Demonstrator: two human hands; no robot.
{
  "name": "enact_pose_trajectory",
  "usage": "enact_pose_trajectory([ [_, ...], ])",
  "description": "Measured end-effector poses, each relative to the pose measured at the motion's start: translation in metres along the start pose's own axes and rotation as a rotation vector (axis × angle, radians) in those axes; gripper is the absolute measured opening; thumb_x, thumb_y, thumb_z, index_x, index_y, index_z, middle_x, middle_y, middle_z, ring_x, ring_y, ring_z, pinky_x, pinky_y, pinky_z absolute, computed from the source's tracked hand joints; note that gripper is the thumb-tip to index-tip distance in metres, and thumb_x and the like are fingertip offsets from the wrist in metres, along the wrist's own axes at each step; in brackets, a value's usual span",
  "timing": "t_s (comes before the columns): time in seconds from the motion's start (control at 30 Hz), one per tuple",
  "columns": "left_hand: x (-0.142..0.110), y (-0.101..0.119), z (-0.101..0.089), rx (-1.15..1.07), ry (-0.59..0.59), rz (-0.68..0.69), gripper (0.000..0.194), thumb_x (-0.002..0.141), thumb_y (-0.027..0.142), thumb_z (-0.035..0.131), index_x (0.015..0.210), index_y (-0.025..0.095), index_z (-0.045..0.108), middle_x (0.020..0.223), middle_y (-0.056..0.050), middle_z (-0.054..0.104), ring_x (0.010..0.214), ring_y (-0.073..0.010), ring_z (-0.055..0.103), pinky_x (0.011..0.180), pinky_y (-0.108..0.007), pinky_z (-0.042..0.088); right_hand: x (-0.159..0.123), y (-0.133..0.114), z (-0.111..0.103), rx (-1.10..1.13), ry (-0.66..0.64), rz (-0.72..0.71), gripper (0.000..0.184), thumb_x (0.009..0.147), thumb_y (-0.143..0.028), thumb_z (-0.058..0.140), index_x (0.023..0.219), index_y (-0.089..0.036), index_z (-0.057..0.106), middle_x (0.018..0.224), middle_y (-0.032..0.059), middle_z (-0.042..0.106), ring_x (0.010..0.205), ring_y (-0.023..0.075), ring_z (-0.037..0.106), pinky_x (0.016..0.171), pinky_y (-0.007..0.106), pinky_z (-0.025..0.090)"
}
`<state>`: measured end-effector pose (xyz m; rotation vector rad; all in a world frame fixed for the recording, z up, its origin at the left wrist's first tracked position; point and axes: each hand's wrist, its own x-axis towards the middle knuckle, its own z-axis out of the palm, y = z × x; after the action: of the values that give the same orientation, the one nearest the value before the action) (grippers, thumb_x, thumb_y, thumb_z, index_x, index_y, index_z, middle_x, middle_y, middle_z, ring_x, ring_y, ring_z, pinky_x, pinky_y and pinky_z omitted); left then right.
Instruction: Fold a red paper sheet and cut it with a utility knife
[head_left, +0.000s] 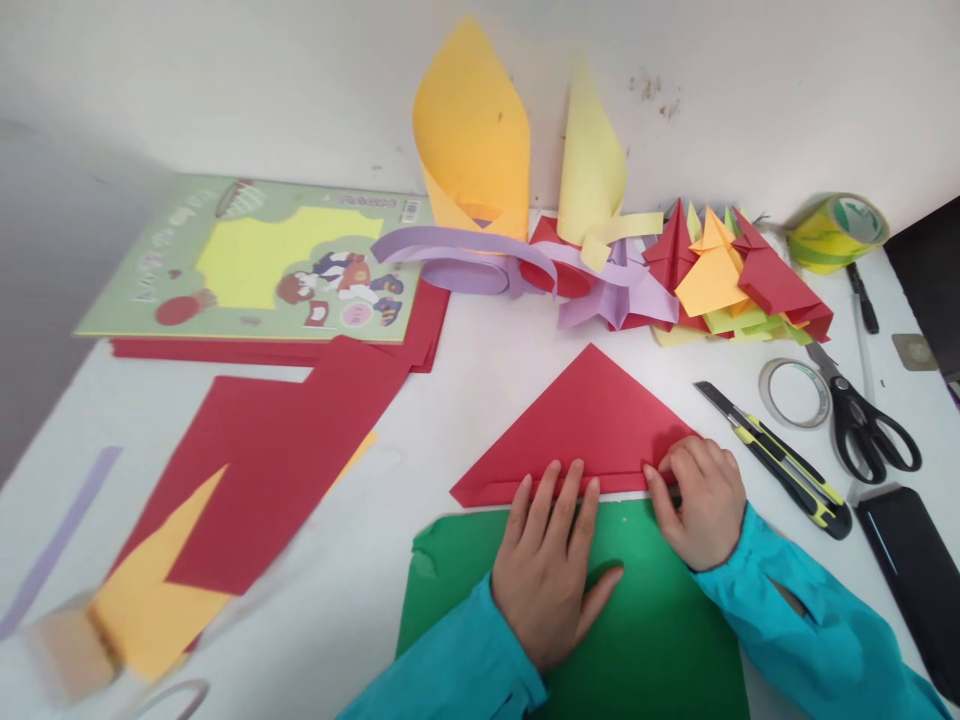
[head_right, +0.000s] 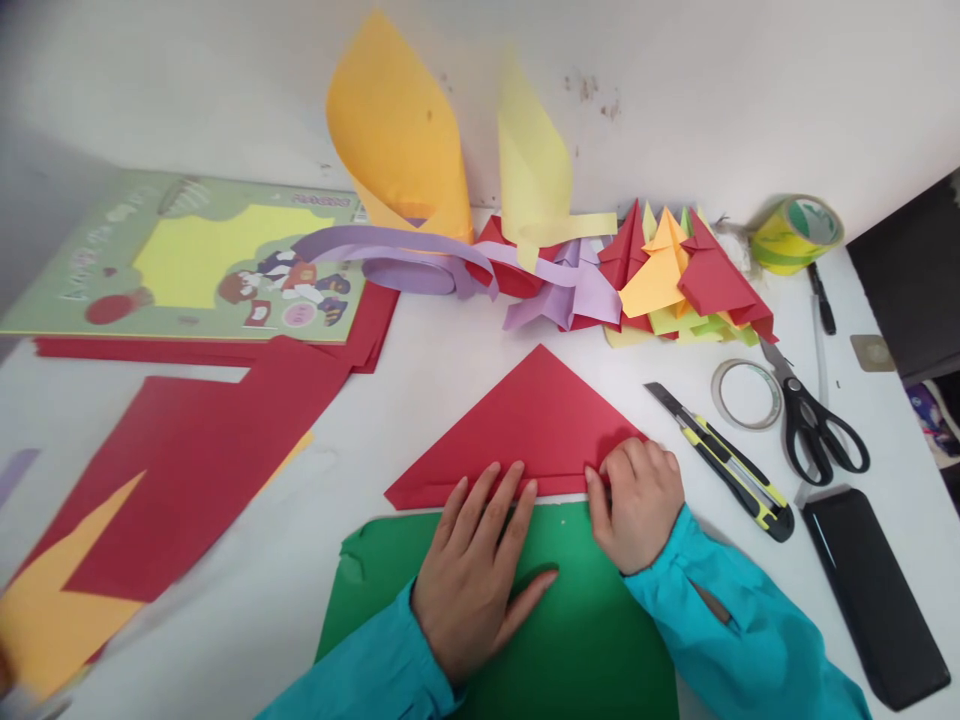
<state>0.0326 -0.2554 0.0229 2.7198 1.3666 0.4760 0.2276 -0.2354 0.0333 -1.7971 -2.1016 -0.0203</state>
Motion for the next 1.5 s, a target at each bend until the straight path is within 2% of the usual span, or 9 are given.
enact_pose_trajectory([
  [0.27,-0.001,0.003,-0.001,0.032,-0.008,0.016,0.06,0.086,0.046,0.046,0.13,0.005,0.047,0.137,-0.022,0.044,0.13,-0.0391,0.034,0.106,-0.052,0.026,-0.001,0.001,0.001,-0.003,0.013,-0.01,0.022,0.088,-0.03,0.048,0.069,-0.02,0.049,0.07,0.0041,0.052,0.071,0.0193,0.044,0.068,0.034,0.032],
  [0.47,-0.005,0.005,0.0,-0.024,0.049,-0.056,0.063,0.085,0.048,0.048,0.128,0.003,0.048,0.129,-0.028,0.044,0.129,-0.0449,0.033,0.1,-0.056,0.035,0.0,0.001,0.0,-0.007,0.012,-0.011,0.022,0.089,-0.03,0.048,0.069,-0.019,0.049,0.07,0.0044,0.052,0.072,0.0196,0.045,0.067,0.034,0.032],
  [0.57,-0.006,0.006,-0.002,0.014,0.04,-0.023,0.063,0.085,0.049,0.049,0.127,0.002,0.05,0.126,-0.026,0.048,0.125,-0.0437,0.038,0.102,-0.056,0.033,0.0,0.0,0.0,-0.01,0.011,-0.011,0.023,0.089,-0.03,0.048,0.069,-0.019,0.049,0.07,0.0045,0.052,0.072,0.0196,0.044,0.067,0.034,0.032],
  [0.7,-0.009,0.007,-0.004,0.087,0.031,-0.049,0.062,0.086,0.047,0.05,0.128,0.002,0.048,0.132,-0.025,0.047,0.127,-0.0425,0.037,0.105,-0.057,0.027,-0.001,0.001,0.001,-0.017,0.005,-0.011,0.023,0.089,-0.03,0.048,0.069,-0.019,0.05,0.07,0.0044,0.052,0.072,0.0194,0.044,0.067,0.034,0.032],
  [1.07,-0.009,0.008,-0.003,0.059,0.026,-0.057,0.061,0.086,0.047,0.05,0.126,0.001,0.05,0.129,-0.025,0.048,0.121,-0.0435,0.041,0.101,-0.057,0.031,0.0,0.0,0.001,-0.028,0.0,-0.015,0.022,0.088,-0.03,0.048,0.069,-0.02,0.049,0.07,0.0039,0.05,0.071,0.0193,0.042,0.067,0.033,0.031],
  [1.23,-0.006,0.005,-0.005,0.086,0.033,-0.033,0.061,0.086,0.05,0.046,0.124,0.002,0.053,0.119,-0.026,0.052,0.113,-0.0423,0.047,0.096,-0.056,0.036,0.0,-0.001,0.001,-0.059,-0.007,-0.024,0.022,0.088,-0.029,0.048,0.068,-0.02,0.049,0.07,0.0044,0.05,0.071,0.0197,0.041,0.067,0.034,0.03],
  [1.5,-0.005,0.004,-0.006,0.096,0.014,-0.036,0.059,0.086,0.051,0.046,0.13,0.012,0.05,0.125,-0.025,0.048,0.115,-0.0427,0.046,0.095,-0.057,0.036,0.002,-0.002,0.001,-0.105,-0.012,-0.029,0.025,0.089,-0.03,0.046,0.067,-0.019,0.05,0.07,0.0051,0.05,0.071,0.0202,0.04,0.067,0.034,0.03],
])
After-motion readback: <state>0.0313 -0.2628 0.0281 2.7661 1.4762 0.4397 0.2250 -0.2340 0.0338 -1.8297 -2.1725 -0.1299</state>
